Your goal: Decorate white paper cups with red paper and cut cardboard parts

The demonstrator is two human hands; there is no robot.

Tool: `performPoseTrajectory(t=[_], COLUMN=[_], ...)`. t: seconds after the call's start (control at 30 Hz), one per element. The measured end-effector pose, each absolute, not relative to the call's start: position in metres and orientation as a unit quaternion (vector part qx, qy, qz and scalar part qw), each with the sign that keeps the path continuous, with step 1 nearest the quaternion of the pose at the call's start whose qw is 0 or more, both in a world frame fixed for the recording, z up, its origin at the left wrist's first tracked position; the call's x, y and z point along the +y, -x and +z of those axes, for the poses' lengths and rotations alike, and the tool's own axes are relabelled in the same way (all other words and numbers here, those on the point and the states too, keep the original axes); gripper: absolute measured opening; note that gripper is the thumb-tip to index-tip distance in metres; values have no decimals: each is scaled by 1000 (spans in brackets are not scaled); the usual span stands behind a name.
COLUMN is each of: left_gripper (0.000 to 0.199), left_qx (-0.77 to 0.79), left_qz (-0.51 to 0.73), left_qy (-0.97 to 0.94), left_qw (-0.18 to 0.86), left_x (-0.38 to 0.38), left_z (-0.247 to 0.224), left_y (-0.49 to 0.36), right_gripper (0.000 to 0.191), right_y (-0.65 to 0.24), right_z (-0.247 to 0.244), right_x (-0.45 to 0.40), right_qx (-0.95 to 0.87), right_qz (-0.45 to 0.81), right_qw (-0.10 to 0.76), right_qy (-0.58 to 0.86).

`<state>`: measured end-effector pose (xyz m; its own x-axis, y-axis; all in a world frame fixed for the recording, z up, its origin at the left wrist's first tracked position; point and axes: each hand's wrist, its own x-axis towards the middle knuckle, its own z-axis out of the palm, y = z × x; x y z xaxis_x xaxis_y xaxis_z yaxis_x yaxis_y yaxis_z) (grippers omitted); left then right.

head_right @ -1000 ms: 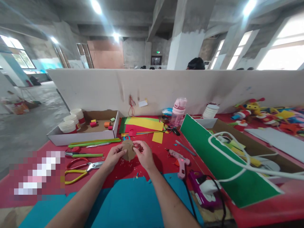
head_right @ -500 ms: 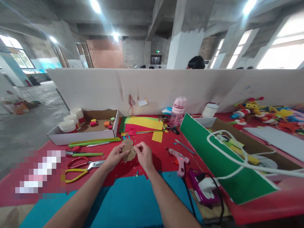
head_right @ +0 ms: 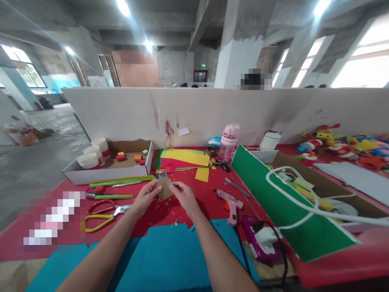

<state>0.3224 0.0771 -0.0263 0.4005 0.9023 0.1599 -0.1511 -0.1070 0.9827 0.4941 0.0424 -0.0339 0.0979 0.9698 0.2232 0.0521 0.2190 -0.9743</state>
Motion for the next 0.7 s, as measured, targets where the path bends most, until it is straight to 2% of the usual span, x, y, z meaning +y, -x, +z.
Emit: performPoseTrajectory(t=[0.07,0.13,0.2,0.27,0.33,0.4,0.5,0.6,0.7], left_gripper=[21,13,16,18,18,19,28,30,30], left_qx=[300,286,277,271,260,263,299,311,303], left_qz=[465,488,507,514,510,512,530,502,453], left_qy=[-651,-697,-721,-734,-743,-729,-643,-577,-584], left_qw=[519,441,383,351,347,370,465,564,601], left_x=[79,81,83,84,83,82,78,74,73], left_z=[-27,-28,-29,-30,-31,-30,-26,-23,-25], left_y=[-322,-321,-320,-319,-320,-321,-322,-324,-325], right_gripper=[27,30,33,35,34,36,37,38,38], right_y=[-489,-488,-489,-490,-491,-490,-490,-490,-490], right_z=[-33,-32,-31,-31,-31,-32,-34,-34,-33], right_x=[40,39,38,37,36,36,38,39,38], right_qx=[-538,-490,-422,-395,-411,-441,-475,-492,-499], right_qz=[431,469,540,603,611,568,500,481,484], right_qw=[562,593,606,576,552,559,579,582,579], right_qy=[457,434,404,385,392,413,436,433,426])
